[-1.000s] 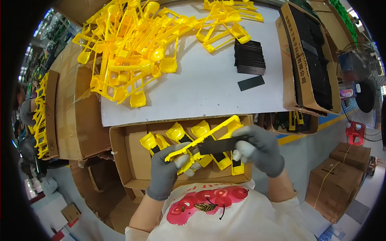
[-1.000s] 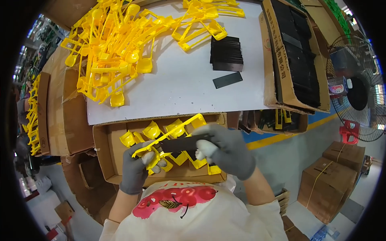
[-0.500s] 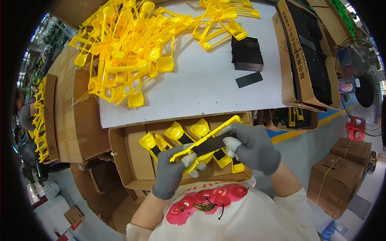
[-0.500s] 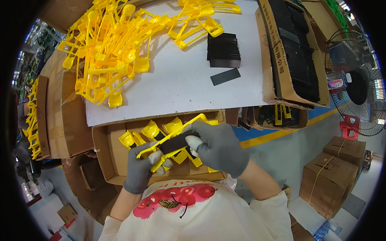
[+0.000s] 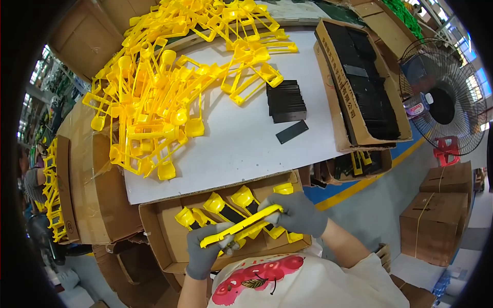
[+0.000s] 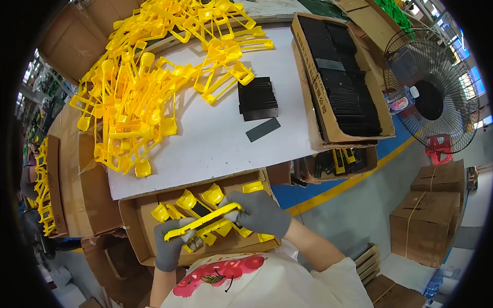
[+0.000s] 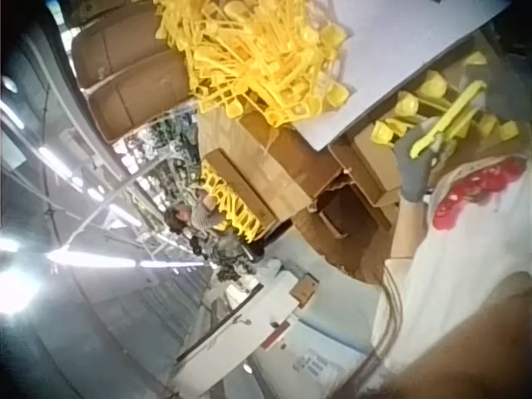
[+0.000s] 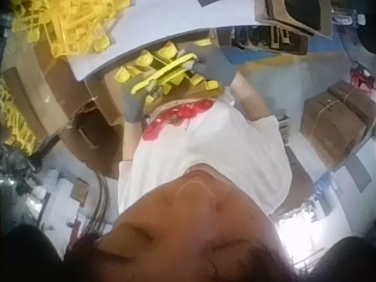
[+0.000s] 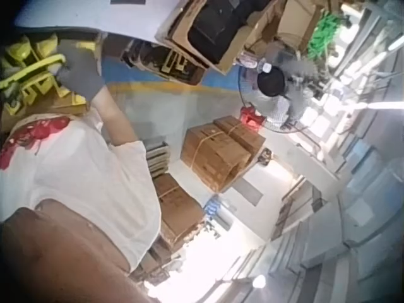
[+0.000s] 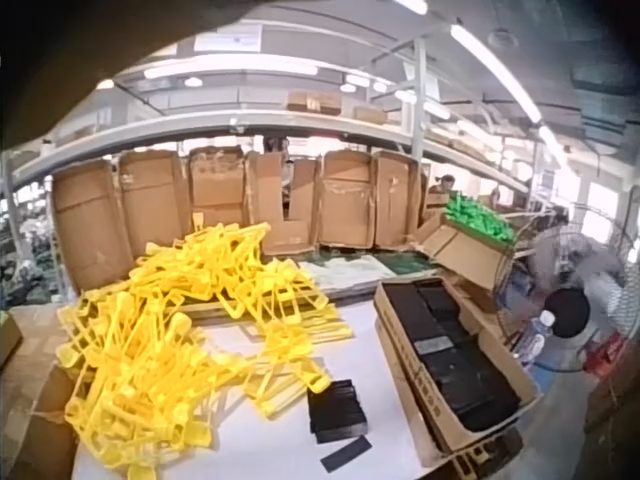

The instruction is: Assemble solar lights by inserting solar panel components into yellow plastic housings.

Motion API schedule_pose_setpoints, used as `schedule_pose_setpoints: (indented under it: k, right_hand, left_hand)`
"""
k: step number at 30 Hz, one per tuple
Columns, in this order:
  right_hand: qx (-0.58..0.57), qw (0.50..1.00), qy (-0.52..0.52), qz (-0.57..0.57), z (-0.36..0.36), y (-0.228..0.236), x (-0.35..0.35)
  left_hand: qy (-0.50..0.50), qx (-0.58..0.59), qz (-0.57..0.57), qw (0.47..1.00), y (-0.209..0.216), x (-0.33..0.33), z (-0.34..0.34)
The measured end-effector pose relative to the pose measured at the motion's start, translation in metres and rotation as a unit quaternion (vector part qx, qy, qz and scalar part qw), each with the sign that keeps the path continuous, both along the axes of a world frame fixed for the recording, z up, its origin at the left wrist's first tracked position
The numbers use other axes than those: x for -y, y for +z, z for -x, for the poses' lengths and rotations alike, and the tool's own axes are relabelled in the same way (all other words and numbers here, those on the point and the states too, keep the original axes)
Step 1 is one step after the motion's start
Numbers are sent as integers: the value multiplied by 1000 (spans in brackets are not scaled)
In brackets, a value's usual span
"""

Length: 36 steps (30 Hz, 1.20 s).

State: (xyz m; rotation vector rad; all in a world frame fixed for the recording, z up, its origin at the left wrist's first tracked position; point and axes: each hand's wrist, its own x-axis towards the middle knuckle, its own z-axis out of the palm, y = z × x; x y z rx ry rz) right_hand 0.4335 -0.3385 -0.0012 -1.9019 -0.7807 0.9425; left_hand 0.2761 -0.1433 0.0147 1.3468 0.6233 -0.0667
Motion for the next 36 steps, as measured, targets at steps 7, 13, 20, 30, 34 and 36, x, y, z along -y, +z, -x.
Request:
schedule_pose_setpoints:
  k: [7, 13, 20, 30, 34, 36]
  right_hand:
    - [99, 991, -60, -71, 33, -27, -9]
    - [149, 987, -32, 43, -56, 29, -17]
    - [467, 871, 43, 144, -153, -35, -3]
    - [375, 907, 64, 180, -167, -33, -11]
    - [369, 909, 63, 185, -164, -34, -5]
    - [380, 916, 35, 128, -154, -20, -15]
  left_hand:
    - [14, -62, 2, 998, 4, -10, 15]
    - [56, -148, -124, 980, 33, -103, 65]
    - [-140, -326, -217, 910, -3, -153, 35]
    - [-185, -179, -610, 749, -14, -118, -6]
    - [28, -156, -713, 683, 9, -207, -42]
    - [60, -198, -725, 657, -8, -261, -31]
